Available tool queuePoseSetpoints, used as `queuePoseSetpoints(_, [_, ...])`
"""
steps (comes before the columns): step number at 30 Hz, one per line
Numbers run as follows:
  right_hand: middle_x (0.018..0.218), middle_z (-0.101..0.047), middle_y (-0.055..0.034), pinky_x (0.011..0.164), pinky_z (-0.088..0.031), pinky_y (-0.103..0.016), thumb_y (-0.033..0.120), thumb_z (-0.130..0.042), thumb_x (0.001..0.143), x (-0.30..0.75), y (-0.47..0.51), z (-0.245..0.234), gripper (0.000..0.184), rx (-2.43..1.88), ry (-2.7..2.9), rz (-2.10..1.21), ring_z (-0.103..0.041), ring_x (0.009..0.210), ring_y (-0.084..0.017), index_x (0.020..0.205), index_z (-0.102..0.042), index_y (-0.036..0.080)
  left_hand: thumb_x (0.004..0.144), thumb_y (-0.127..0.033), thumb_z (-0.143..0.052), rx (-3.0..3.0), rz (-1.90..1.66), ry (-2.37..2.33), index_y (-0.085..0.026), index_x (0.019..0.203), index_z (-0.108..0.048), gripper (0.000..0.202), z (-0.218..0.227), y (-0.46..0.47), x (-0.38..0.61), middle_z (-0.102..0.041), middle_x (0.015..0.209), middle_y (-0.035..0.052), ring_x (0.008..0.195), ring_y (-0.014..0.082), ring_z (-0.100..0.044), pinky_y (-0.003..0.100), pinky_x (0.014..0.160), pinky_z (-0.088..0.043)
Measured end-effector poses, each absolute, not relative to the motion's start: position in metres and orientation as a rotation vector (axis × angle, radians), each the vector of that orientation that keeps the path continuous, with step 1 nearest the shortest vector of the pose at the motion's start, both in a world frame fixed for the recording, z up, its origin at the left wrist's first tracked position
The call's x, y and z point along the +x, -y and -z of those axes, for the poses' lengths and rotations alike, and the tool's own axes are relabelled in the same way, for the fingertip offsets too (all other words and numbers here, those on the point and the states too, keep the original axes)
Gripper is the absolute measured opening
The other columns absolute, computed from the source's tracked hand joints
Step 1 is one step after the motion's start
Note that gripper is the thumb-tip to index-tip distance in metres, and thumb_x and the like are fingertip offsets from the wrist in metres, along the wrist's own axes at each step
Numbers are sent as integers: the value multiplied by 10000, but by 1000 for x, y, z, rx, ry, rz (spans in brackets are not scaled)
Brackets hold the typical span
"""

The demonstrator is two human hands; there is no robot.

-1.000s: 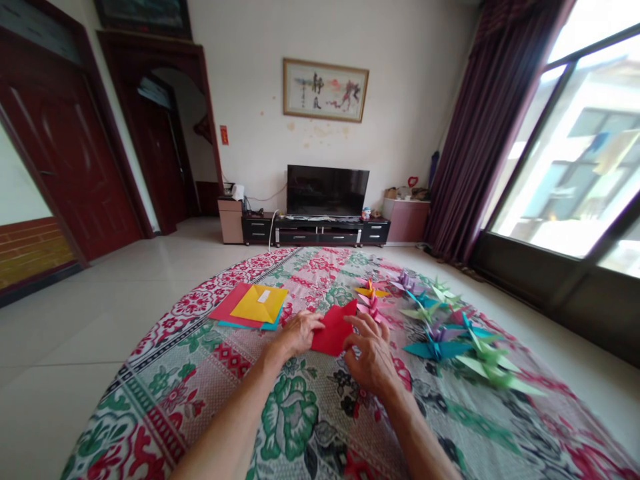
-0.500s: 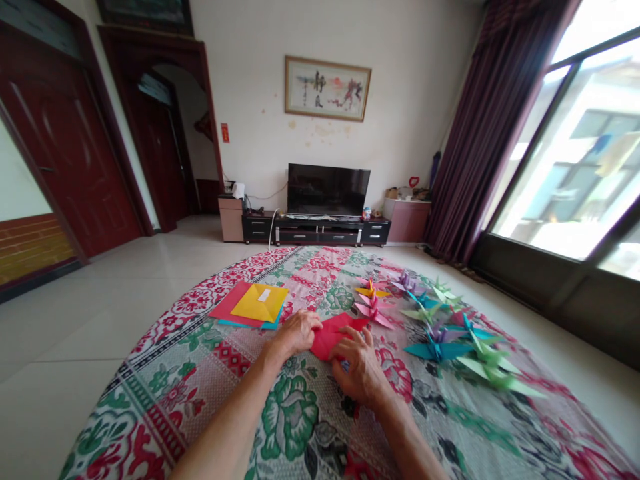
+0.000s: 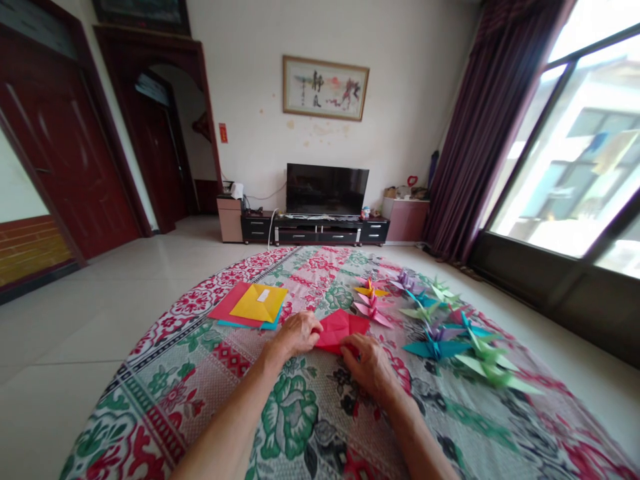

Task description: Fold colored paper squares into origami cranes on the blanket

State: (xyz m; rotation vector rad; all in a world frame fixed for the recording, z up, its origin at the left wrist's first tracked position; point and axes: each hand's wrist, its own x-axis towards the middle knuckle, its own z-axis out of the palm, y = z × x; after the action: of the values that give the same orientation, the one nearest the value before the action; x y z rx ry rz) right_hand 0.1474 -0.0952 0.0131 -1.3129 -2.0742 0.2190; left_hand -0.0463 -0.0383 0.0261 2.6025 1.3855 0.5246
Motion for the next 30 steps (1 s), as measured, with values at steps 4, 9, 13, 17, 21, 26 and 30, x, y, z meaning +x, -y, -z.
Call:
queuePoseSetpoints(4, [780, -668, -28, 644, -429, -247, 296, -466, 803, 149, 86, -5, 285, -1466, 1886, -261, -614, 696, -161, 1041, -586, 196, 824, -356, -443, 2463, -532, -1364, -192, 747, -705, 318, -31, 40, -48, -638, 779, 36, 731, 142, -580, 220, 693, -422])
queuePoseSetpoints(9, [726, -653, -22, 599, -420, -247, 334, -462, 807, 148, 77, 0, 347, -1532, 1800, -213, -608, 643, -164, 1105, -549, 178, 770, -427, -516, 2442, -494, -1363, -203, 771, -705, 293, -32, 42, -46, -647, 812, 22, 750, 137, -574, 199, 673, -405])
queuePoseSetpoints(13, [764, -663, -30, 622, -418, -241, 317, -425, 830, 149, 76, 1, 347, -1486, 1782, -226, -615, 668, -159, 1126, -524, 165, 784, -362, -491, 2472, -471, -1506, -185, 691, -691, 283, -28, 40, -40, -640, 764, 29, 710, 141, -574, 217, 660, -402])
queuePoseSetpoints(17, [739, -665, -12, 620, -414, -227, 243, -420, 813, 151, 75, 2, 330, -1488, 1783, -239, -619, 669, -152, 1118, -523, 173, 760, -332, -520, 2475, -444, -1567, -191, 704, -687, 225, -27, 40, -37, -641, 782, 27, 729, 152, -581, 228, 674, -416])
queuePoseSetpoints(21, [744, -668, -15, 622, -405, -226, 218, -430, 800, 150, 74, 4, 342, -1571, 1780, -196, -620, 670, -151, 1126, -521, 169, 729, -304, -569, 2509, -512, -1524, -243, 942, -670, 243, -26, 42, -36, -643, 874, 21, 801, 164, -590, 239, 740, -432])
queuePoseSetpoints(26, [770, -672, -28, 627, -392, -238, 218, -443, 804, 147, 72, 4, 342, -1662, 1764, -149, -613, 673, -158, 1132, -518, 157, 759, -264, -526, 2592, -544, -1402, -270, 1043, -649, 309, -25, 42, -36, -642, 858, 21, 796, 166, -592, 248, 763, -439])
queuePoseSetpoints(30, [800, -672, -41, 647, -384, -243, 205, -438, 809, 147, 73, 1, 341, -1695, 1784, -118, -613, 706, -162, 1136, -521, 153, 759, -269, -521, 2508, -594, -1350, -249, 1020, -667, 300, -22, 37, -42, -648, 855, 14, 766, 147, -586, 225, 734, -440])
